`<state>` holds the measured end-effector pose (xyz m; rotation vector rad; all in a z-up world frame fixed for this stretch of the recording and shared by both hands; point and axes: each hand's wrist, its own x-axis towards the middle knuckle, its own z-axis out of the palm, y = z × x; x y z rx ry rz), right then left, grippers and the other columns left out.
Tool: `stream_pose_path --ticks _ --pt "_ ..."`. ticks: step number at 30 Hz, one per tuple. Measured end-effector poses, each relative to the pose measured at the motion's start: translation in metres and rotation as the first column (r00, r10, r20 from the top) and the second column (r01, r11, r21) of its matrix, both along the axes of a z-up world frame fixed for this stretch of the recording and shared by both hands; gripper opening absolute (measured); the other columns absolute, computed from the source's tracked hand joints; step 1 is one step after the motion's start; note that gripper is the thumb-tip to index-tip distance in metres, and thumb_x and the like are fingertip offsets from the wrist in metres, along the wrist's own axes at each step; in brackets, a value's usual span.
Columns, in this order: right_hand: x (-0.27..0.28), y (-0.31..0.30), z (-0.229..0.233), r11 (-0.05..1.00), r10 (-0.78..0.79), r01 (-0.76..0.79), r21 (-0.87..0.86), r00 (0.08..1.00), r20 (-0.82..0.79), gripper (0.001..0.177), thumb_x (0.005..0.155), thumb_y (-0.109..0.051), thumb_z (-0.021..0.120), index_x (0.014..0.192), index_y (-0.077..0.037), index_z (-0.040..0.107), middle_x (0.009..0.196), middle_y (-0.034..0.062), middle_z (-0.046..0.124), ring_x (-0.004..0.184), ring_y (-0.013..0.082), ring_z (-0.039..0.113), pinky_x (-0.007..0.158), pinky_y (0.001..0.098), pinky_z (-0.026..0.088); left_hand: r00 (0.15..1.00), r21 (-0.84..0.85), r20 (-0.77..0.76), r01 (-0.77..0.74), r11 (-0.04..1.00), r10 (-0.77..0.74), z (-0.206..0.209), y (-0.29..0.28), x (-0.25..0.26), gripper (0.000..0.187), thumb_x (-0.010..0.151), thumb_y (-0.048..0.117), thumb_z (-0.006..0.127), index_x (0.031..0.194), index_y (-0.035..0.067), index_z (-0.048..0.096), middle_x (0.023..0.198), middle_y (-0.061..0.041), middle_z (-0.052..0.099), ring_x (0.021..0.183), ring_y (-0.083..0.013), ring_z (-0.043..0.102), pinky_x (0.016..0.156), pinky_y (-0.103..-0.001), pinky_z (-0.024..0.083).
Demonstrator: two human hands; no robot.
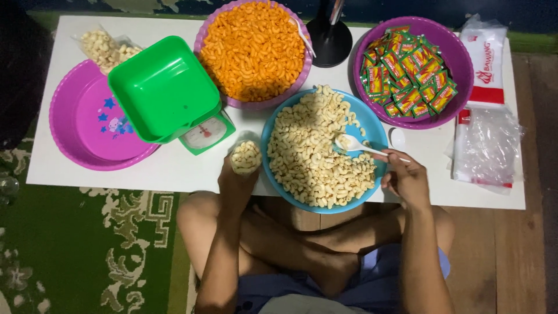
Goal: Packing small white snacks from a bowl into plastic bags using a spoon and a scale.
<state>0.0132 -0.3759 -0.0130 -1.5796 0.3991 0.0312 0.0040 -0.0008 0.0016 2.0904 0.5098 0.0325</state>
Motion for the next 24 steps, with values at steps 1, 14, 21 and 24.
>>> stream_pose_path --ticks 1,14,21,24 --pt "-0.001 0.002 0.006 1.0 0.005 -0.005 0.001 1.0 0.001 0.024 0.111 -0.015 0.048 0.119 -0.003 0.067 0.106 0.0219 0.072 0.041 0.0169 0.059 0.029 0.0187 0.036 1.0 0.001 0.001 -0.005 1.0 0.005 0.006 -0.002 0.0 0.072 0.082 0.035 0.085 0.14 0.01 0.049 0.125 -0.016 0.066 0.121 -0.0422 0.064 0.107 -0.058 0.05" --pt "0.007 0.1 0.07 0.972 0.206 -0.218 0.091 0.97 0.125 0.025 0.107 -0.011 0.048 0.118 0.002 0.066 0.095 0.0273 0.074 0.034 0.0164 0.055 0.027 0.0203 0.031 0.993 -0.054 0.039 0.115 0.992 -0.113 -0.008 0.001 -0.002 0.079 0.083 0.033 0.083 0.147 0.007 0.044 0.129 -0.021 0.061 0.125 -0.0464 0.059 0.108 -0.061 0.047" --pt "0.013 0.171 0.085 0.906 0.417 -0.423 -0.008 0.89 0.186 0.023 0.103 -0.003 0.053 0.113 0.0 0.073 0.098 0.0281 0.077 0.041 0.0217 0.065 0.03 0.0227 0.038 0.977 -0.022 0.145 0.16 0.987 -0.156 -0.037 0.009 -0.006 0.073 0.088 0.024 0.08 0.149 0.006 0.043 0.128 -0.022 0.06 0.123 -0.047 0.059 0.104 -0.062 0.048" --pt "0.008 0.176 0.09 0.848 0.529 -0.492 -0.196 0.809 0.256 0.027 0.101 0.001 0.054 0.117 -0.005 0.075 0.098 0.0227 0.079 0.048 0.0228 0.071 0.034 0.0234 0.041 0.969 -0.063 0.161 0.202 0.977 -0.189 -0.036 0.015 -0.007 0.071 0.089 0.027 0.078 0.147 0.007 0.042 0.124 -0.024 0.059 0.12 -0.0517 0.057 0.097 -0.068 0.049"
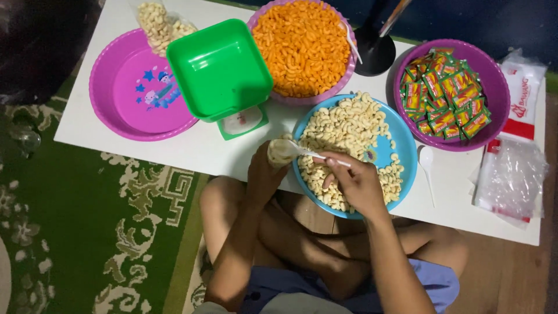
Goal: Packing small white snacks from a bowl into plastic bags using a spoon and a scale.
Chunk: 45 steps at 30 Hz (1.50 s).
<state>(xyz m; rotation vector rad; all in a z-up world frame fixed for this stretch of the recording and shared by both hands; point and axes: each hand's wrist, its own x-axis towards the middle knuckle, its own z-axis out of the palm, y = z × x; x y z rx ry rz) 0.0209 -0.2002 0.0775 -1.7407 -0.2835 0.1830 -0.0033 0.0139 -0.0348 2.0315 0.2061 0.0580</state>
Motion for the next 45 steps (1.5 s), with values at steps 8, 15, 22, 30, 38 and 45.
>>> stream_pose_path --ticks 8,15,22,30,38,45 --pt "-0.006 -0.014 0.006 0.984 -0.028 0.073 -0.165 0.966 0.259 0.03 0.099 -0.004 0.062 0.12 -0.015 0.079 0.061 0.0103 0.074 0.035 0.0104 0.037 0.038 0.0242 0.032 1.0 -0.018 -0.006 -0.012 1.0 0.012 -0.002 -0.005 0.003 0.079 0.086 0.027 0.081 0.15 0.009 0.039 0.122 -0.025 0.059 0.119 -0.0516 0.058 0.092 -0.067 0.051" --pt "-0.013 -0.021 -0.006 0.987 -0.013 0.068 -0.148 0.94 0.341 0.029 0.094 -0.002 0.067 0.116 -0.013 0.081 0.072 0.0138 0.078 0.06 0.0253 0.072 0.06 0.0358 0.057 0.999 -0.004 -0.03 -0.016 1.0 0.016 0.001 0.0 -0.001 0.073 0.087 0.025 0.081 0.147 0.007 0.043 0.121 -0.026 0.06 0.118 -0.0502 0.059 0.094 -0.067 0.051" --pt "-0.024 -0.05 -0.025 0.983 -0.158 0.177 -0.049 0.952 0.261 0.031 0.099 0.001 0.057 0.118 -0.011 0.079 0.079 0.012 0.08 0.065 0.0181 0.073 0.071 0.0348 0.057 0.997 -0.073 -0.039 -0.073 0.995 0.07 0.017 -0.005 0.004 0.075 0.083 0.021 0.083 0.146 0.005 0.044 0.121 -0.027 0.062 0.119 -0.0513 0.061 0.093 -0.064 0.052" --pt "-0.04 -0.1 -0.045 0.935 -0.347 0.352 -0.041 0.933 0.092 0.027 0.104 0.001 0.053 0.119 -0.005 0.074 0.097 0.019 0.078 0.066 0.0204 0.07 0.049 0.0307 0.05 0.907 0.153 0.322 -0.333 0.93 0.272 -0.016 -0.007 0.003 0.069 0.069 0.027 0.095 0.127 0.012 0.06 0.1 -0.01 0.072 0.097 -0.0338 0.074 0.083 -0.048 0.062" --pt "-0.053 -0.134 -0.049 0.897 -0.442 0.441 -0.026 0.894 -0.073 0.026 0.11 -0.011 0.054 0.127 0.004 0.066 0.115 0.0146 0.072 0.077 0.0162 0.063 0.059 0.0244 0.047 0.977 0.075 0.184 -0.127 0.989 0.112 0.049 0.025 -0.024 0.063 0.076 0.015 0.084 0.132 0.003 0.056 0.117 -0.016 0.072 0.101 -0.029 0.072 0.084 -0.038 0.057" --pt "-0.063 -0.144 -0.055 0.876 -0.479 0.482 -0.011 0.865 -0.149 0.026 0.11 -0.013 0.054 0.128 0.003 0.064 0.117 0.0125 0.071 0.078 0.0164 0.063 0.056 0.0223 0.042 0.988 0.036 0.152 -0.003 0.999 -0.002 0.175 0.088 -0.011 0.058 0.068 0.013 0.087 0.121 0.001 0.065 0.111 -0.014 0.077 0.096 -0.0229 0.076 0.086 -0.034 0.062"
